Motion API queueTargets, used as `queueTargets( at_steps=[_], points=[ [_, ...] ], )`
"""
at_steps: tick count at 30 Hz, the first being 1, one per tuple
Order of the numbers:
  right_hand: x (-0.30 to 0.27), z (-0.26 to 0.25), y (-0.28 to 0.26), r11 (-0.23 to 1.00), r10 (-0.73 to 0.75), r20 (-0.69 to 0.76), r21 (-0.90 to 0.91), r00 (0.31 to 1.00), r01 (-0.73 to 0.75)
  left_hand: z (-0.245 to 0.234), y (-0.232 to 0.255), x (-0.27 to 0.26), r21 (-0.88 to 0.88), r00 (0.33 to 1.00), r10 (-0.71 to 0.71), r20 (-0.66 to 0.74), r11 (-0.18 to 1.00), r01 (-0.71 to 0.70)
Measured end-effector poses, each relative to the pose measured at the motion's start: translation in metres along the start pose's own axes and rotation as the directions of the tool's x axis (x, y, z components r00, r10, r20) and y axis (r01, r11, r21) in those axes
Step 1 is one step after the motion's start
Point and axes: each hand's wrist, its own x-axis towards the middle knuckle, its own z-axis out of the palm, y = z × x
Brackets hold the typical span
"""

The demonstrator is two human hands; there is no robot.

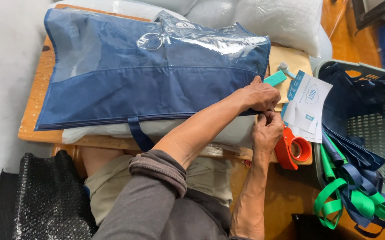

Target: The person places a blue reusable bag over a plastic-wrapped pillow on a wooden table, then folds the bag's top edge down to enclose the pillow. The person smooths the bag and adjusts the handles to complete the packing.

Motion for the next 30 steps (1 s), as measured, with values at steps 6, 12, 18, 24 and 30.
queueTargets(
  at_steps=[6,12,18,24,30],
  points=[
    [-0.037,-0.012,-0.051,0.999,-0.045,0.065,0.028,0.997,0.043,-0.003,0.005,0.005,-0.039,1.0,-0.015,0.005,0.999,0.016],
    [-0.085,-0.014,-0.095,0.974,-0.184,0.229,0.175,0.956,0.146,0.005,-0.004,0.02,-0.077,0.999,-0.021,0.051,0.997,0.024],
    [-0.11,-0.007,-0.118,0.959,-0.226,0.279,0.233,0.933,0.163,-0.018,0.008,0.0,-0.1,0.997,-0.011,0.07,0.995,0.018],
    [-0.104,-0.009,-0.112,0.969,-0.188,0.34,0.219,0.921,0.117,-0.036,0.017,-0.009,-0.146,0.996,-0.014,0.086,0.989,0.026],
    [-0.121,0.004,-0.103,0.951,-0.235,0.381,0.281,0.894,0.13,-0.036,0.019,0.001,-0.152,0.99,-0.026,0.141,0.987,0.047]
  ],
)
